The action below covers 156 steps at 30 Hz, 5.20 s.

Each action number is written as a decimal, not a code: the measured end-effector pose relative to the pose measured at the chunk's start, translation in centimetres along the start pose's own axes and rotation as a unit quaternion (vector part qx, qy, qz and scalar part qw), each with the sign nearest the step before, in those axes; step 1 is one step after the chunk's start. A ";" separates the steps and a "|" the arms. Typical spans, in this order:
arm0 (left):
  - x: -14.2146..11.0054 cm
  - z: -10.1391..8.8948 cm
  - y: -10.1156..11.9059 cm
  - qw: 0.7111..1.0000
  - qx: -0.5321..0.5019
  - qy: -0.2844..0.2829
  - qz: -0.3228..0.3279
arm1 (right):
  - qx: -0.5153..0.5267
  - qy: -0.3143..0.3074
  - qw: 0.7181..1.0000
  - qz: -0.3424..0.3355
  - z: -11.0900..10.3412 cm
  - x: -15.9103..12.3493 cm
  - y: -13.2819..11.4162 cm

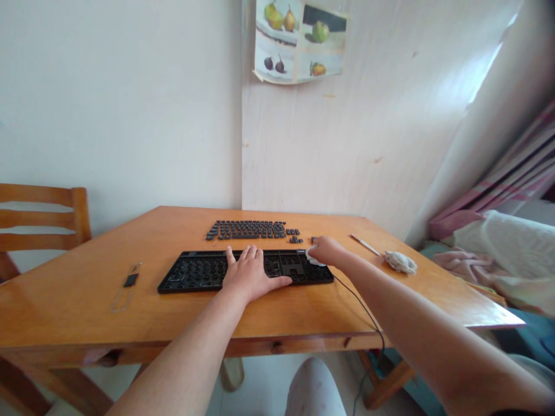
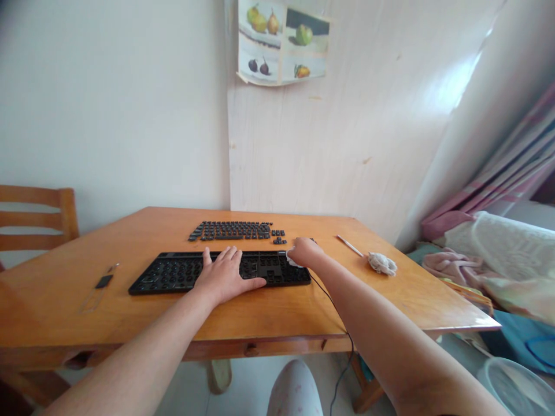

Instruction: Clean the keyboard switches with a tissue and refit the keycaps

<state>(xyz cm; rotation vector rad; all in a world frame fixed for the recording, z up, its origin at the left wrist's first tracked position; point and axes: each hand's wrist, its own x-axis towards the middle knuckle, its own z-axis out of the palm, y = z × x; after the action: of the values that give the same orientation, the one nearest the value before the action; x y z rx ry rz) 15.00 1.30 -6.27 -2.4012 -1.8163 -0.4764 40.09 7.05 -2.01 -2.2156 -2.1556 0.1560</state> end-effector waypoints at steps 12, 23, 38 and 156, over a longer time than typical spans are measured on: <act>0.1 0.1 0.1 1.000 0.002 0.001 -0.002 | -0.068 -0.040 0.996 -0.036 -0.1 0.5 -0.6; 0.1 0.1 0.0 1.000 -0.012 0.010 0.003 | -0.085 -0.071 0.993 -0.039 -0.8 -1.3 -1.2; 0.1 -0.2 0.2 1.000 -0.017 -0.002 -0.004 | -0.088 -0.073 0.993 -0.037 -1.5 -1.9 -1.7; -3.7 -1.6 4.7 0.880 -0.426 0.202 -0.055 | 0.304 0.254 0.912 -0.107 4.6 -11.6 -1.7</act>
<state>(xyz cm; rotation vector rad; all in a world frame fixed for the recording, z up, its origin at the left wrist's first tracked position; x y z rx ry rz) 18.25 -3.90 -5.33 -2.3128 -1.7535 -1.9706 37.65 -4.71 -6.00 -1.4642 -1.7301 0.1840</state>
